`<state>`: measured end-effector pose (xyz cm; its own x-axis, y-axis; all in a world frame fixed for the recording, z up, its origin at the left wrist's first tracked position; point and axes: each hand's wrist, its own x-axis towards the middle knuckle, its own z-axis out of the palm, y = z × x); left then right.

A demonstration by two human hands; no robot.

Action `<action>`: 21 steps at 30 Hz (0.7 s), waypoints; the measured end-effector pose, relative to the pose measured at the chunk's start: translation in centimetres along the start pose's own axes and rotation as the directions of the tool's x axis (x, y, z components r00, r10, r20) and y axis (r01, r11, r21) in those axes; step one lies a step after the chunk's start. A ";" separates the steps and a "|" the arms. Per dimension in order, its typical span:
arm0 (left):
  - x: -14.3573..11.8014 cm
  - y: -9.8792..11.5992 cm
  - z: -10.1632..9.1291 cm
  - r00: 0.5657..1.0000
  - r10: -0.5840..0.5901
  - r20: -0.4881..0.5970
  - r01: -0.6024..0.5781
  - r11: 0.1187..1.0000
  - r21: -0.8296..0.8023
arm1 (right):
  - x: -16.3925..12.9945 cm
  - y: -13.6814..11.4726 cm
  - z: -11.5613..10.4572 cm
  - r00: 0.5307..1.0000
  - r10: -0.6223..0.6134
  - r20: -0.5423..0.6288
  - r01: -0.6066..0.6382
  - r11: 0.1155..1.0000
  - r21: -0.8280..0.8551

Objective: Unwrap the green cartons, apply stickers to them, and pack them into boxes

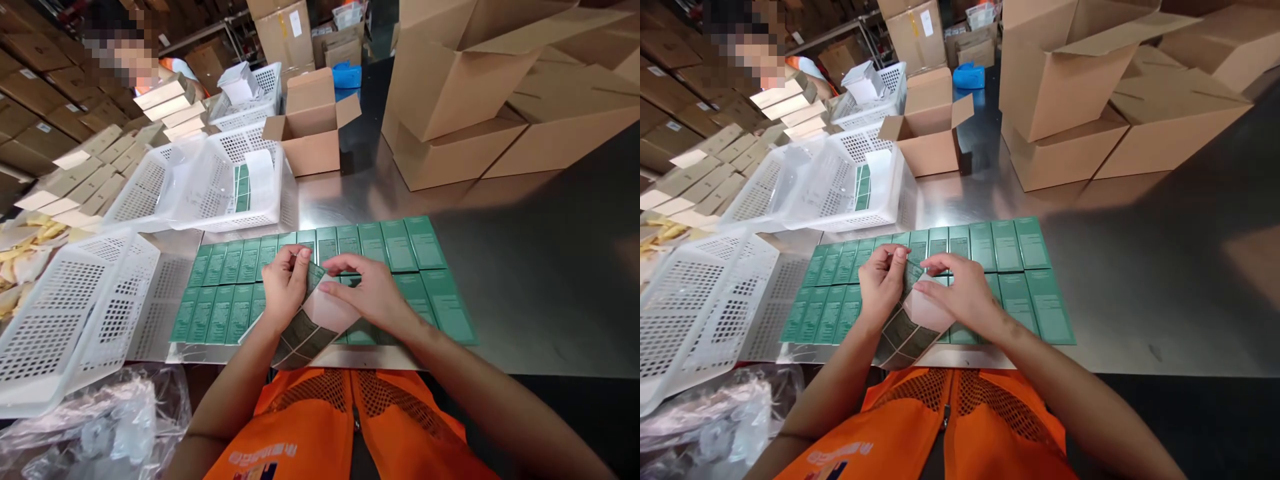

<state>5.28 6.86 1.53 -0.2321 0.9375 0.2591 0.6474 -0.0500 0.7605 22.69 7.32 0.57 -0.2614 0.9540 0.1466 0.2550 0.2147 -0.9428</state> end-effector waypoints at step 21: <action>1.6 0.0 -4.2 0.798 -0.290 0.529 0.520 0.775 -0.359 | -3.3 0.5 5.2 0.639 -0.768 0.045 0.607 0.468 -0.643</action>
<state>1.91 6.89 4.43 0.0112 0.9444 -0.3285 0.1207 0.3249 0.9380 18.82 3.16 -1.96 -0.4043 0.4356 0.8042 0.5588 0.8137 -0.1598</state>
